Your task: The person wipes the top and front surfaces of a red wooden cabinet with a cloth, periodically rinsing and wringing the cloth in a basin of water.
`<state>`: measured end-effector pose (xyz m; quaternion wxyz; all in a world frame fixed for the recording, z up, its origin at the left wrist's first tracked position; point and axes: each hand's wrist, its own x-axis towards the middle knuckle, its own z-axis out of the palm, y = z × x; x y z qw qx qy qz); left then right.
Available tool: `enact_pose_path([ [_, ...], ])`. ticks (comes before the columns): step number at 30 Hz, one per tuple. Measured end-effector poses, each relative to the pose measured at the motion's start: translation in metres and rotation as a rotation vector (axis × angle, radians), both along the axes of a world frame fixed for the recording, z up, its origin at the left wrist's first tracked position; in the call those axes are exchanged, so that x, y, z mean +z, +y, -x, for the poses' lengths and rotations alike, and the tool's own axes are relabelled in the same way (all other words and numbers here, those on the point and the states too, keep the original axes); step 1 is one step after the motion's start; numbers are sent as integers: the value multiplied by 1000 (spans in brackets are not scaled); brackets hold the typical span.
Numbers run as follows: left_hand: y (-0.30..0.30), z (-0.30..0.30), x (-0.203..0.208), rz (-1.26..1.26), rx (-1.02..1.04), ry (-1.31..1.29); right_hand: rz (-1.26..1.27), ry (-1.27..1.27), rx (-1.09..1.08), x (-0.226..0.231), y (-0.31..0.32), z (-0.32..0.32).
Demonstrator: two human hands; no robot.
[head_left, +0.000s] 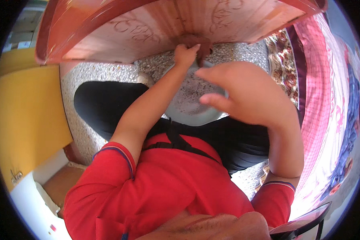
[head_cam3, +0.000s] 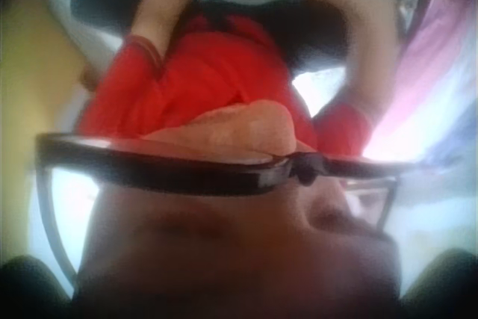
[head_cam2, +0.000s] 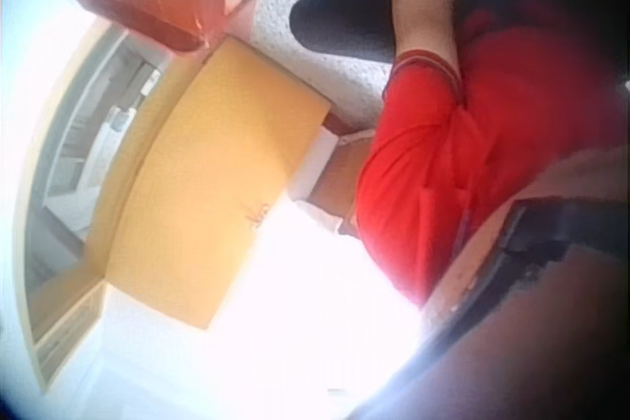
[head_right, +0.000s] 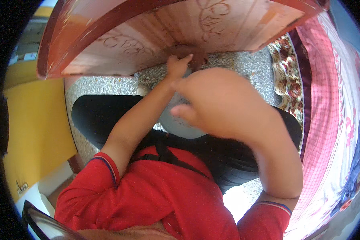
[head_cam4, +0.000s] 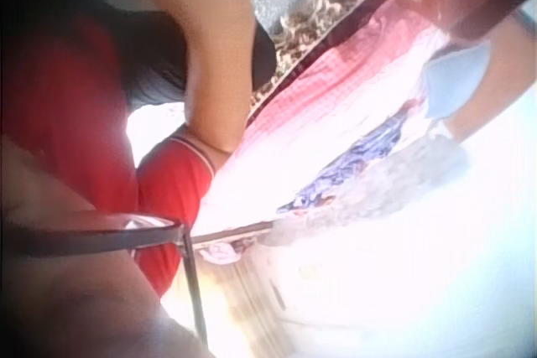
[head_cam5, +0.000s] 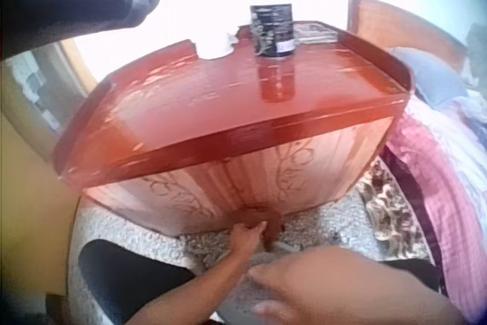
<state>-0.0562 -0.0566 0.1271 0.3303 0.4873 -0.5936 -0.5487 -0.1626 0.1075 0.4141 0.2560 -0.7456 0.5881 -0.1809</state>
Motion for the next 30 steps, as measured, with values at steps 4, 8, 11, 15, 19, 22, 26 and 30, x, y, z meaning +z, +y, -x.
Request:
enact_pose_path([
  [4,-7,-10,26,25,-390,-461,31,-19,-62,-12,-18,3],
  [8,2,-17,53,27,-818,-315,-173,-35,-107,-27,-40,-1],
  [11,9,-28,52,71,-1105,-228,-213,-30,-194,-65,-54,-7],
  [15,4,-45,82,8,-1316,-366,-24,202,-201,-162,-37,-13],
  [19,10,-71,68,-418,-1151,-382,-614,95,-102,-173,-31,-25],
  [22,10,-73,49,-579,-999,-164,-681,-106,-81,-212,-25,-27],
  [26,5,-80,10,-345,-901,-437,-817,-130,-65,-267,-23,-23],
  [30,-6,-96,-38,-46,-616,-750,-645,218,-4,-290,-6,-13],
])
